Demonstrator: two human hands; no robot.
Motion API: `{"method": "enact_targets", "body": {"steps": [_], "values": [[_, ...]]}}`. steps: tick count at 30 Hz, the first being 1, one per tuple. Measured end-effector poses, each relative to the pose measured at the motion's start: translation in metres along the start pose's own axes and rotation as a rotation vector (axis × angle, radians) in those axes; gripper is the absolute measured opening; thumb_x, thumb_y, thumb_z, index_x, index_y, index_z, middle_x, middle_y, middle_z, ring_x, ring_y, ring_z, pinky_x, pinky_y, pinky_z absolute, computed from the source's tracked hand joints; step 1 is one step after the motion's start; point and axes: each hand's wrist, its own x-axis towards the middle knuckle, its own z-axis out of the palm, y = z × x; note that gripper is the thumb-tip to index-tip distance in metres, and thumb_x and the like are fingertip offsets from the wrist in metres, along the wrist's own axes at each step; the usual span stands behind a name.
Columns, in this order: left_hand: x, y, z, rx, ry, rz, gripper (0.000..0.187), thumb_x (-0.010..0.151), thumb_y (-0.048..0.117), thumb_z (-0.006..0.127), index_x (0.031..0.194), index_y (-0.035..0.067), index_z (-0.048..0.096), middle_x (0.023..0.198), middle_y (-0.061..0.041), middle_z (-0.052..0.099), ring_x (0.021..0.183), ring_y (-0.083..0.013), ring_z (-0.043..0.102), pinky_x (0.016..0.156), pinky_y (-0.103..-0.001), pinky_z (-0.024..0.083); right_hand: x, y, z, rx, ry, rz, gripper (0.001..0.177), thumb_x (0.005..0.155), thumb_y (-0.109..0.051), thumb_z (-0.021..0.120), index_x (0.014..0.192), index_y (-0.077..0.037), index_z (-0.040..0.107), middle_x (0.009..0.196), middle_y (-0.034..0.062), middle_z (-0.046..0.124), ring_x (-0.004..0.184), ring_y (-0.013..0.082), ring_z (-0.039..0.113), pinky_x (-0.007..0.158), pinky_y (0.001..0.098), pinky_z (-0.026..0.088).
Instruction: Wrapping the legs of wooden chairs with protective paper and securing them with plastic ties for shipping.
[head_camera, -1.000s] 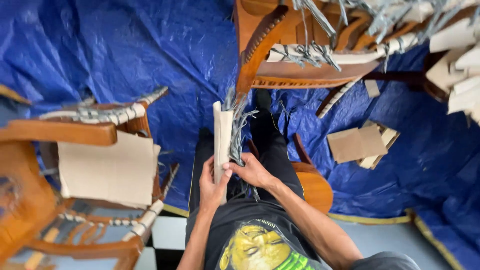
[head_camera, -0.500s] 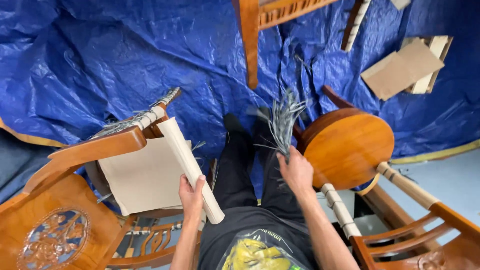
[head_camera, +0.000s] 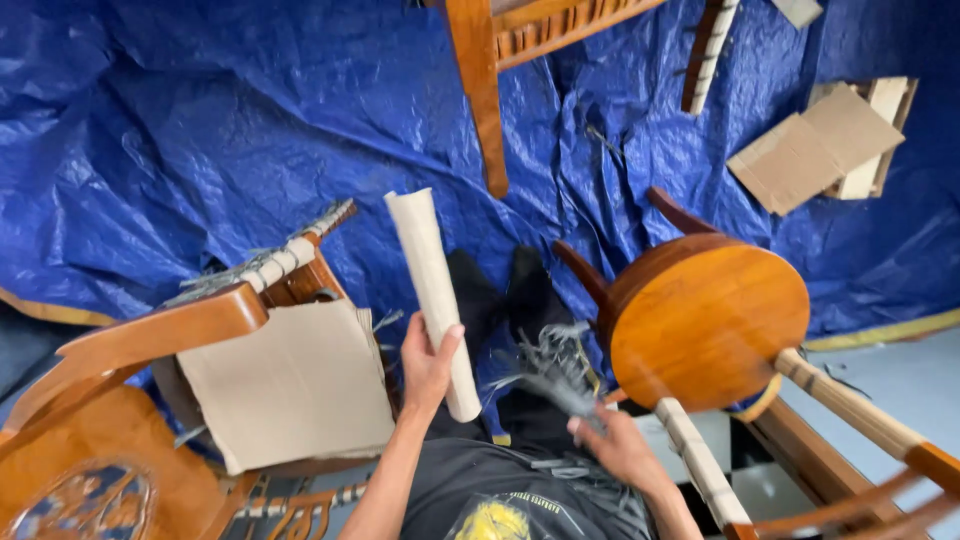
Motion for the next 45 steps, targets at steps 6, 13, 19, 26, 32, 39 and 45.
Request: {"method": "enact_targets", "body": {"steps": [6, 13, 19, 26, 32, 39, 45], "values": [[0.126, -0.019, 0.076, 0.034, -0.099, 0.378, 0.044, 0.092, 0.020, 0.076, 0.127, 0.000, 0.057, 0.099, -0.004, 0.068, 0.085, -0.0106, 0.064, 0.076, -0.028, 0.055, 0.182, -0.073, -0.049, 0.788, 0.914, -0.254, 0.022, 0.102, -0.023, 0.062, 0.110, -0.003, 0.063, 0.094, -0.0019, 0.068, 0.068, 0.0079, 0.056, 0.062, 0.0235, 0.045], [0.252, -0.071, 0.119, 0.234, 0.151, 0.989, 0.066, 0.099, 0.030, 0.075, 0.145, -0.005, 0.042, 0.130, -0.023, 0.060, 0.117, -0.0333, 0.063, 0.099, -0.043, 0.052, 0.382, -0.098, -0.094, 0.694, 1.152, -0.636, 0.018, 0.104, -0.018, 0.064, 0.114, -0.003, 0.065, 0.088, 0.0007, 0.064, 0.070, 0.0067, 0.059, 0.057, 0.0225, 0.042], [0.294, -0.095, 0.129, 0.302, 0.233, 0.996, 0.068, 0.101, 0.041, 0.067, 0.145, -0.005, 0.044, 0.123, -0.023, 0.056, 0.109, -0.0389, 0.060, 0.093, -0.046, 0.050, 0.456, -0.102, -0.113, 0.624, 1.029, -0.905, 0.018, 0.107, -0.019, 0.066, 0.103, -0.001, 0.064, 0.076, 0.0004, 0.063, 0.064, 0.0073, 0.057, 0.057, 0.0230, 0.044], [0.298, -0.100, 0.136, 0.294, 0.261, 1.139, 0.054, 0.104, 0.035, 0.064, 0.138, -0.003, 0.048, 0.125, -0.023, 0.056, 0.116, -0.0392, 0.057, 0.103, -0.048, 0.045, 0.473, -0.084, -0.086, 0.462, 0.812, -0.979, 0.018, 0.104, -0.017, 0.065, 0.105, 0.000, 0.071, 0.086, 0.0017, 0.071, 0.074, 0.0062, 0.059, 0.064, 0.0249, 0.049], [0.301, -0.100, 0.147, 0.286, 0.278, 1.207, 0.063, 0.102, 0.025, 0.065, 0.150, -0.005, 0.038, 0.136, -0.025, 0.052, 0.126, -0.0398, 0.052, 0.110, -0.051, 0.040, 0.466, -0.070, -0.066, 0.410, 0.798, -1.020, 0.020, 0.102, -0.011, 0.062, 0.114, 0.002, 0.069, 0.100, 0.0033, 0.074, 0.090, 0.0081, 0.064, 0.079, 0.0269, 0.054], [0.306, -0.101, 0.150, 0.415, 0.313, 1.119, 0.081, 0.095, 0.021, 0.071, 0.157, -0.004, 0.026, 0.139, -0.026, 0.050, 0.130, -0.0431, 0.048, 0.109, -0.056, 0.036, 0.479, -0.058, -0.057, 0.502, 0.806, -1.075, 0.020, 0.103, -0.007, 0.062, 0.119, 0.003, 0.067, 0.105, 0.0065, 0.074, 0.094, 0.0099, 0.065, 0.083, 0.0290, 0.054], [0.298, -0.090, 0.138, 0.524, 0.204, 1.061, 0.098, 0.090, 0.028, 0.073, 0.158, -0.008, 0.012, 0.149, -0.033, 0.036, 0.139, -0.0486, 0.036, 0.112, -0.063, 0.026, 0.445, -0.072, -0.033, 0.282, 1.093, -1.073, 0.032, 0.097, -0.001, 0.062, 0.129, 0.001, 0.062, 0.106, 0.0155, 0.074, 0.093, 0.0196, 0.070, 0.080, 0.0342, 0.054]]}}
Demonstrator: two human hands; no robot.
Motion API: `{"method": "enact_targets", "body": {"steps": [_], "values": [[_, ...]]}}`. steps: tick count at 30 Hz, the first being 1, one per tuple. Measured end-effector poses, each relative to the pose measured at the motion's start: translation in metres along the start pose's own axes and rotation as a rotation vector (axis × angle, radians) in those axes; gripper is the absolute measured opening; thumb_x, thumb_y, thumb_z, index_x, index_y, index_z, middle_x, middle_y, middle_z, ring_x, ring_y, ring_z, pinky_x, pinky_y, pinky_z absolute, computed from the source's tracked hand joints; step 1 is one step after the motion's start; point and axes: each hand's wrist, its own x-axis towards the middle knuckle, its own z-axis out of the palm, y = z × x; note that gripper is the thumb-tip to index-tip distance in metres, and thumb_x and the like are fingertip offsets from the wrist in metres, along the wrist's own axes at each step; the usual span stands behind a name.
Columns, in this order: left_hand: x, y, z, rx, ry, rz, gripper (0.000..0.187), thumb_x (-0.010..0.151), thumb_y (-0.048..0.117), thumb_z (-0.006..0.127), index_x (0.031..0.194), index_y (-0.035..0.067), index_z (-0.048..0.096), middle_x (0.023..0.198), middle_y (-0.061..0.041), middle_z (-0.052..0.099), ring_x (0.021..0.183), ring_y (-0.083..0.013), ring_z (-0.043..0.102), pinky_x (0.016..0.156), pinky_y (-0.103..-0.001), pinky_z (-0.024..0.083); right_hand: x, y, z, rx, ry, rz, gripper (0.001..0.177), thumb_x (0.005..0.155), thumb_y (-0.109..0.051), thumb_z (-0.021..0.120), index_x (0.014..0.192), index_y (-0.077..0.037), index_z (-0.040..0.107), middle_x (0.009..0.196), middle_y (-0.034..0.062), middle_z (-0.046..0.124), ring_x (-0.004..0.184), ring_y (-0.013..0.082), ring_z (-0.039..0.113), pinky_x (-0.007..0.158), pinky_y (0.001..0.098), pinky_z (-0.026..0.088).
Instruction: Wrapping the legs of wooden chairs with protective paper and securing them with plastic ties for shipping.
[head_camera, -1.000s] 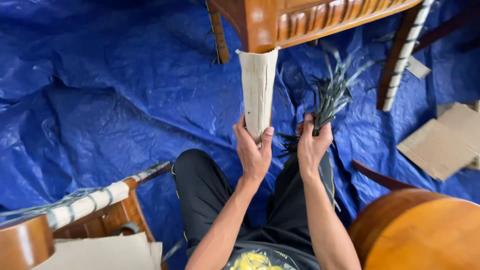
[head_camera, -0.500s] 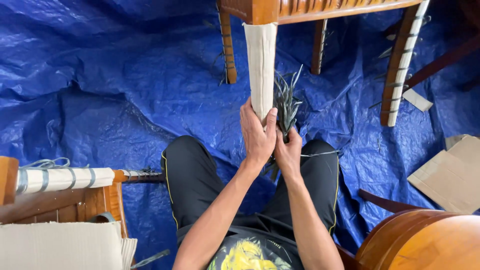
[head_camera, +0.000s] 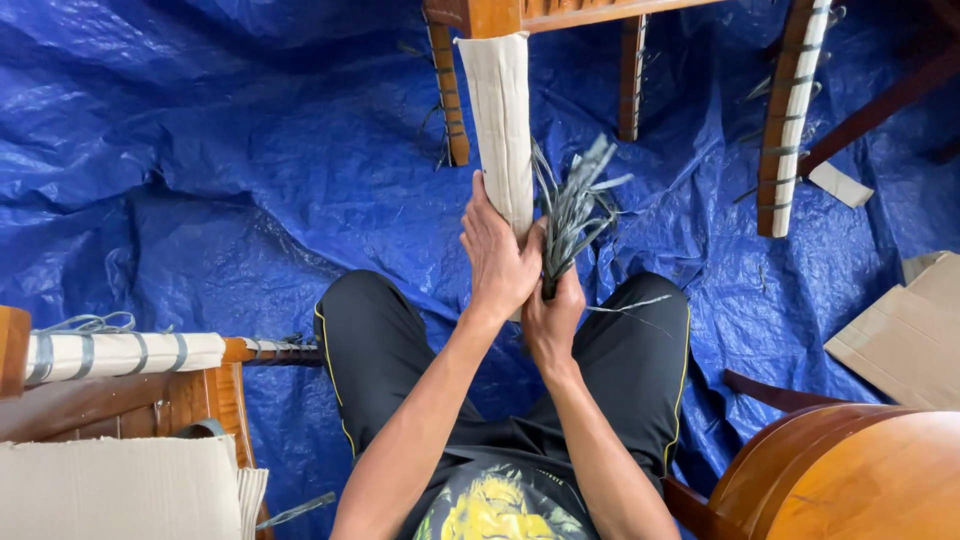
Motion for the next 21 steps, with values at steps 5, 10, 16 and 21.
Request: {"method": "enact_targets", "body": {"steps": [5, 10, 16, 21], "values": [[0.000, -0.022, 0.005, -0.028, -0.042, 0.032, 0.093, 0.102, 0.038, 0.065, 0.160, -0.010, 0.010, 0.159, -0.035, 0.027, 0.147, -0.0494, 0.029, 0.117, -0.063, 0.021, -0.001, -0.008, 0.000, -0.036, 0.018, -0.014, 0.032, 0.096, 0.000, 0.062, 0.128, 0.001, 0.060, 0.104, 0.0189, 0.072, 0.089, 0.0277, 0.070, 0.078, 0.0359, 0.054], [0.046, -0.008, -0.010, -0.201, 0.049, 0.075, 0.081, 0.108, 0.040, 0.058, 0.161, -0.006, 0.017, 0.161, -0.032, 0.030, 0.149, -0.0439, 0.036, 0.123, -0.053, 0.032, 0.008, 0.010, -0.004, 0.039, -0.026, -0.036, 0.029, 0.097, -0.005, 0.064, 0.126, 0.001, 0.059, 0.105, 0.0147, 0.072, 0.091, 0.0241, 0.070, 0.080, 0.0348, 0.054], [0.089, 0.013, -0.012, -0.388, 0.105, 0.318, 0.061, 0.114, 0.029, 0.049, 0.160, 0.000, 0.022, 0.152, -0.022, 0.047, 0.139, -0.0325, 0.055, 0.118, -0.041, 0.045, 0.016, 0.010, -0.014, 0.112, -0.140, 0.121, 0.027, 0.101, -0.018, 0.069, 0.121, 0.000, 0.064, 0.094, 0.0070, 0.067, 0.086, 0.0132, 0.057, 0.078, 0.0311, 0.051], [0.080, 0.001, -0.003, -0.422, 0.181, 0.270, 0.049, 0.117, 0.025, 0.042, 0.158, 0.000, 0.031, 0.151, -0.021, 0.050, 0.139, -0.0313, 0.054, 0.120, -0.042, 0.043, 0.015, 0.006, -0.019, 0.092, -0.125, 0.068, 0.023, 0.099, -0.017, 0.068, 0.115, -0.001, 0.066, 0.090, 0.0018, 0.067, 0.083, 0.0088, 0.058, 0.074, 0.0275, 0.050]]}}
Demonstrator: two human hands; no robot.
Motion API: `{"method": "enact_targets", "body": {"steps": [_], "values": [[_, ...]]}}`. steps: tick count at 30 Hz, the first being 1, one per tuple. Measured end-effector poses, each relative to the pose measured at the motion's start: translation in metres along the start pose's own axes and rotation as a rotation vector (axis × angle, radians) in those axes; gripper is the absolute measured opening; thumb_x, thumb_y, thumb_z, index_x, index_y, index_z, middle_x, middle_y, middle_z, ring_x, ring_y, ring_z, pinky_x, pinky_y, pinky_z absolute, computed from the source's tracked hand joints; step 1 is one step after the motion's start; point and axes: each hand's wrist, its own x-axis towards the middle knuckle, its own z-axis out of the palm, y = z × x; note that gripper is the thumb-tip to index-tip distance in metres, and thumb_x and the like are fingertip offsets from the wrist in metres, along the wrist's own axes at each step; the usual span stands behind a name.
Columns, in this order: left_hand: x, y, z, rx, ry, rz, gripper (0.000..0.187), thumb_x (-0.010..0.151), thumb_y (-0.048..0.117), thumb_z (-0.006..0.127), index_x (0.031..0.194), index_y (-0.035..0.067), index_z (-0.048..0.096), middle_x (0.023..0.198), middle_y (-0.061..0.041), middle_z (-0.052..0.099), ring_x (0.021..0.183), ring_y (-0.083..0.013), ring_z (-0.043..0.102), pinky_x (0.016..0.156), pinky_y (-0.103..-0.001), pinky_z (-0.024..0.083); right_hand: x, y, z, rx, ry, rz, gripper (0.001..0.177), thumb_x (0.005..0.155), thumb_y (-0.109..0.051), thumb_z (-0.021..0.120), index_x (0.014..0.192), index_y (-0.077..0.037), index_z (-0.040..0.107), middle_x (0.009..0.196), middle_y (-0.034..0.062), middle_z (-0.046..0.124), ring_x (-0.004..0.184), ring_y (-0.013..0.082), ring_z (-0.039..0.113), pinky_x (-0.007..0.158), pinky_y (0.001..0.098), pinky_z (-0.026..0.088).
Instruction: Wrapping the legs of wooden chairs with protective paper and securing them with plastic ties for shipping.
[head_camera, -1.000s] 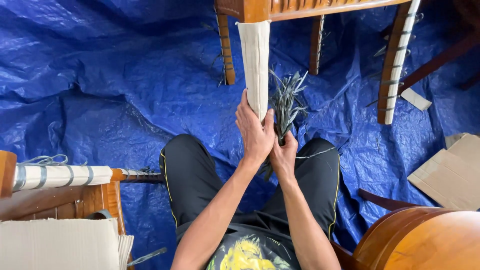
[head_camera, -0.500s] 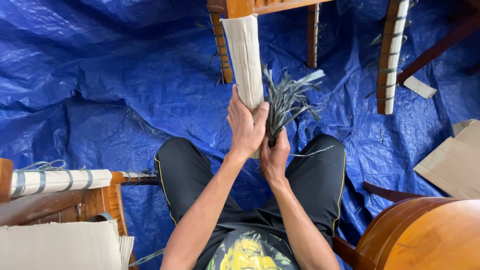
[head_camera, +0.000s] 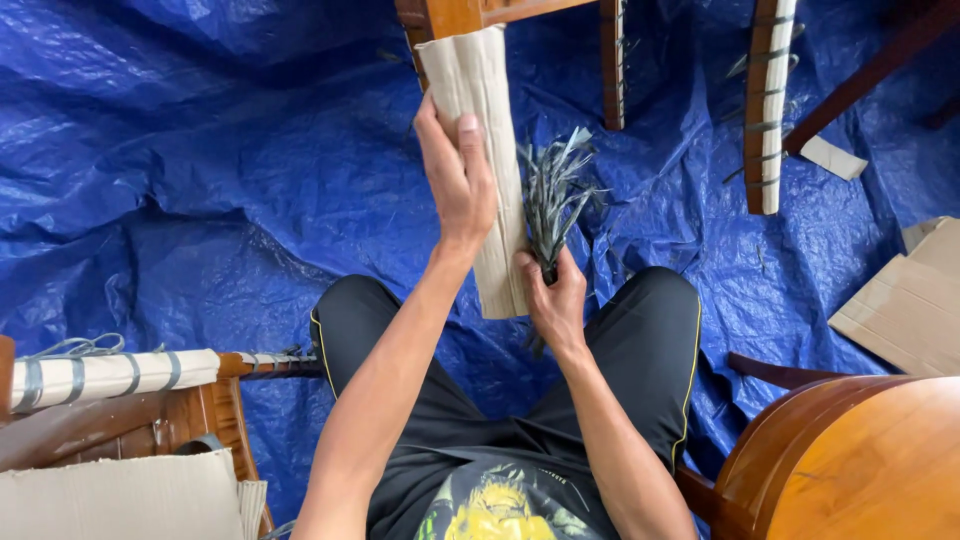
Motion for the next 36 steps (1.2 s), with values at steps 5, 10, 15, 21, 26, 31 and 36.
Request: {"method": "enact_targets", "body": {"steps": [5, 10, 15, 21, 26, 31, 36], "values": [[-0.004, 0.004, -0.014, 0.126, 0.050, 0.092, 0.052, 0.119, 0.027, 0.043, 0.162, 0.002, 0.027, 0.157, -0.021, 0.040, 0.140, -0.0304, 0.049, 0.118, -0.040, 0.043, -0.005, -0.009, 0.005, -0.008, 0.022, 0.106, 0.024, 0.097, -0.016, 0.071, 0.115, -0.002, 0.066, 0.080, 0.0008, 0.062, 0.072, 0.0082, 0.051, 0.063, 0.0277, 0.046], [-0.011, 0.000, -0.007, 0.447, 0.015, 0.212, 0.048, 0.121, 0.022, 0.040, 0.166, 0.011, 0.029, 0.161, -0.016, 0.040, 0.148, -0.0293, 0.043, 0.125, -0.040, 0.036, -0.009, -0.008, 0.006, 0.009, 0.062, 0.038, 0.022, 0.096, -0.013, 0.072, 0.114, -0.002, 0.066, 0.081, 0.0005, 0.064, 0.074, 0.0074, 0.053, 0.065, 0.0269, 0.048], [-0.007, 0.005, 0.010, 0.186, -0.006, 0.136, 0.069, 0.115, 0.025, 0.060, 0.163, -0.002, 0.019, 0.166, -0.025, 0.033, 0.156, -0.0421, 0.039, 0.130, -0.048, 0.034, 0.001, -0.003, 0.001, 0.051, 0.000, -0.104, 0.025, 0.095, -0.012, 0.072, 0.117, -0.001, 0.065, 0.091, 0.0005, 0.066, 0.081, 0.0085, 0.057, 0.072, 0.0266, 0.050], [-0.012, -0.012, 0.012, 0.295, 0.054, 0.175, 0.064, 0.118, 0.026, 0.059, 0.164, 0.001, 0.023, 0.161, -0.023, 0.038, 0.151, -0.0378, 0.045, 0.127, -0.043, 0.038, 0.023, 0.048, -0.024, 0.095, 0.066, 0.254, 0.022, 0.101, -0.023, 0.069, 0.109, -0.003, 0.066, 0.083, 0.0048, 0.065, 0.071, 0.0087, 0.059, 0.063, 0.0269, 0.050], [-0.009, -0.014, 0.006, 0.219, 0.012, 0.154, 0.064, 0.118, 0.024, 0.059, 0.165, 0.003, 0.021, 0.160, -0.023, 0.039, 0.149, -0.0348, 0.047, 0.126, -0.044, 0.041, 0.042, 0.069, -0.044, 0.253, -0.024, 0.200, 0.024, 0.108, -0.021, 0.054, 0.119, -0.001, 0.063, 0.092, 0.0032, 0.068, 0.077, 0.0085, 0.059, 0.070, 0.0254, 0.051], [0.004, -0.010, -0.004, -0.019, -0.088, 0.004, 0.054, 0.112, 0.017, 0.067, 0.152, 0.001, 0.034, 0.138, -0.019, 0.062, 0.129, -0.0271, 0.068, 0.112, -0.040, 0.057, 0.056, 0.041, -0.049, 0.278, -0.090, 0.116, 0.027, 0.107, -0.015, 0.054, 0.127, 0.001, 0.063, 0.096, 0.0040, 0.069, 0.081, 0.0084, 0.057, 0.075, 0.0249, 0.049], [0.012, -0.002, -0.003, -0.123, -0.141, -0.157, 0.033, 0.095, 0.007, 0.078, 0.112, 0.003, 0.049, 0.096, -0.009, 0.071, 0.074, -0.0123, 0.069, 0.068, -0.027, 0.060, 0.079, 0.011, -0.028, 0.187, -0.073, -0.011, 0.022, 0.106, -0.012, 0.057, 0.123, 0.001, 0.063, 0.094, 0.0054, 0.072, 0.084, 0.0097, 0.063, 0.075, 0.0267, 0.052]]}}
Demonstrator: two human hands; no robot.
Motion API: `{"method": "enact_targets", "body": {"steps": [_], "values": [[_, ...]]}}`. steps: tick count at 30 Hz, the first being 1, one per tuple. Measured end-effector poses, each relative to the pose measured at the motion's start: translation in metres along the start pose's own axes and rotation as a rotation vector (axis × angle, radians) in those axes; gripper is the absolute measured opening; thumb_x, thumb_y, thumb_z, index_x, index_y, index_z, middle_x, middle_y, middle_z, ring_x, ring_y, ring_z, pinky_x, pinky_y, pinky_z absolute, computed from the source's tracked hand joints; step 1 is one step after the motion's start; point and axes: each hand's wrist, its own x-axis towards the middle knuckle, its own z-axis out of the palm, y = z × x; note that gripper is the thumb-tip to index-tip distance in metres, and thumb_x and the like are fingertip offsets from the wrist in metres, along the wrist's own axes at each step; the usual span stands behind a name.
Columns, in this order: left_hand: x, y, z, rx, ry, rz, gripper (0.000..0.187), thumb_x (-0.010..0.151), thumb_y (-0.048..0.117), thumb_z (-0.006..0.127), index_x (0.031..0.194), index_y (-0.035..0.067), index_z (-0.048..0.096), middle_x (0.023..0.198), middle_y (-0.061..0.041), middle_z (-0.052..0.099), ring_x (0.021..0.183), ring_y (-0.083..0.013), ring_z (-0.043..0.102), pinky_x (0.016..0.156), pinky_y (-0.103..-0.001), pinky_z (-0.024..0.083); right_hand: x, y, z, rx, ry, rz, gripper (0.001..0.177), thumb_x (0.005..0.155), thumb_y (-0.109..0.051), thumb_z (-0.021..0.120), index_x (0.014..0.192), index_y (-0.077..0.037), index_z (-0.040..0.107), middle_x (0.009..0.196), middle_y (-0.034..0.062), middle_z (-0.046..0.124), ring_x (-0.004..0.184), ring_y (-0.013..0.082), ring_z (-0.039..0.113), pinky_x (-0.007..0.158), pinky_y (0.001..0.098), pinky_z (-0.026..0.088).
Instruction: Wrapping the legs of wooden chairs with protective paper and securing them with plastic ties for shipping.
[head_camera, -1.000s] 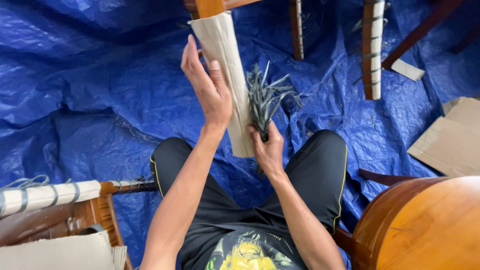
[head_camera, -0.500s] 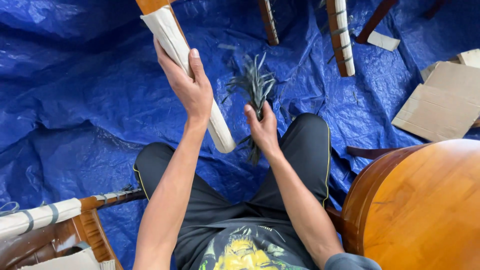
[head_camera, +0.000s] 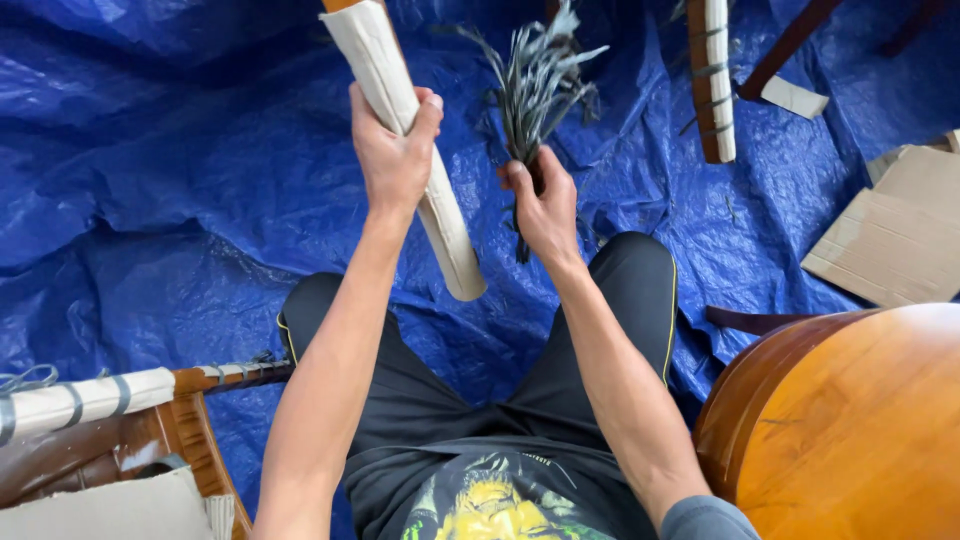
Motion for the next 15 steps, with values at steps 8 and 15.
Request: {"method": "enact_targets", "body": {"steps": [8, 15], "values": [[0.003, -0.010, 0.005, -0.132, 0.089, -0.110, 0.026, 0.089, 0.009, 0.082, 0.105, -0.001, 0.065, 0.088, -0.008, 0.076, 0.072, -0.0114, 0.071, 0.065, -0.027, 0.060, 0.052, -0.014, -0.002, -0.350, -0.116, 0.026, 0.009, 0.100, -0.007, 0.055, 0.104, 0.001, 0.055, 0.086, 0.0107, 0.075, 0.074, 0.0182, 0.075, 0.065, 0.0339, 0.059], [0.002, -0.006, 0.007, -0.101, 0.118, -0.149, 0.030, 0.085, 0.013, 0.084, 0.105, 0.000, 0.065, 0.088, -0.007, 0.075, 0.070, -0.0111, 0.068, 0.063, -0.028, 0.058, 0.041, -0.043, -0.036, -0.493, -0.386, -0.091, 0.009, 0.096, 0.001, 0.054, 0.105, 0.001, 0.054, 0.091, 0.0115, 0.076, 0.085, 0.0232, 0.078, 0.075, 0.0369, 0.060]]}}
